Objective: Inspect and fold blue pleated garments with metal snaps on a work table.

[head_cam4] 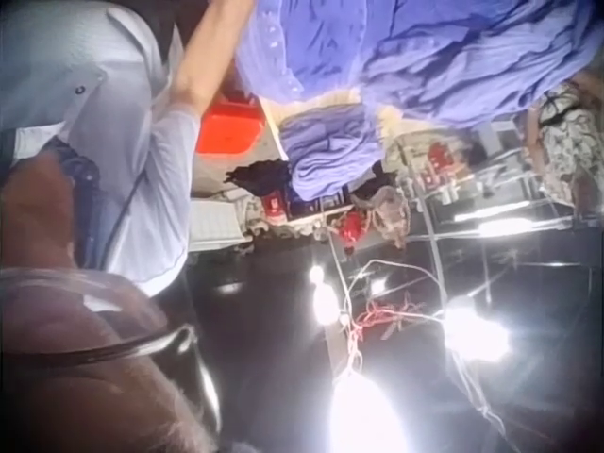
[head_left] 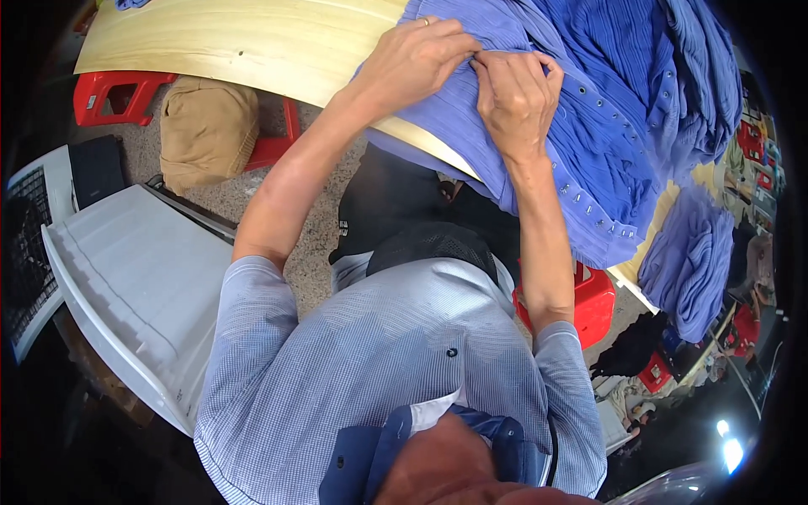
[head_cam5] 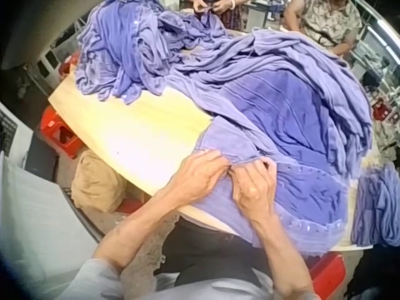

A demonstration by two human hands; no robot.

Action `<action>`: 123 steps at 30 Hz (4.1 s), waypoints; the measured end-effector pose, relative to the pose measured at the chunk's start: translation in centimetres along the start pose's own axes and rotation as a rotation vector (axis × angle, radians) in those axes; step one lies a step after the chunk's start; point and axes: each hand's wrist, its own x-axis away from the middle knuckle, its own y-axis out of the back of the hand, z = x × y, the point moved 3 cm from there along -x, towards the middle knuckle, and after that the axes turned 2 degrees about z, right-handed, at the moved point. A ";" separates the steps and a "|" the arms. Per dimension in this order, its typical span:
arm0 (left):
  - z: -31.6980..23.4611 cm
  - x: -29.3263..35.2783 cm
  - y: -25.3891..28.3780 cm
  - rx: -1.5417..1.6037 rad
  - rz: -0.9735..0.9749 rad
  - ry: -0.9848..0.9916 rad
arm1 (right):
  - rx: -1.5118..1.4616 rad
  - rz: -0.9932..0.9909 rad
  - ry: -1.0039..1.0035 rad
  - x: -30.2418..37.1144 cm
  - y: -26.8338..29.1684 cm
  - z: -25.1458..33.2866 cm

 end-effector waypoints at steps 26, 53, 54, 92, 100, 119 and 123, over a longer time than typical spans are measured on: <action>0.1 0.2 -0.2 -0.003 -0.005 -0.001 | -0.102 0.022 -0.082 0.4 -0.2 -0.5; 0.8 0.0 0.3 0.231 0.057 0.059 | -0.187 0.147 -0.158 0.7 0.9 -0.7; 0.9 0.2 0.2 0.232 0.065 0.071 | -0.165 0.155 -0.150 0.7 1.1 -0.5; -5.1 -0.5 1.0 -0.214 0.222 0.001 | -0.175 0.190 -0.262 3.7 3.9 1.3; -3.4 -1.7 -0.3 0.120 0.227 0.188 | -0.191 0.103 -0.338 3.8 2.5 0.2; -4.4 -0.2 -1.5 -0.046 0.011 0.068 | -0.198 0.067 -0.452 3.5 2.6 0.8; -3.9 -0.2 -1.6 -0.013 -0.012 0.078 | -0.131 0.007 -0.351 2.9 2.6 1.0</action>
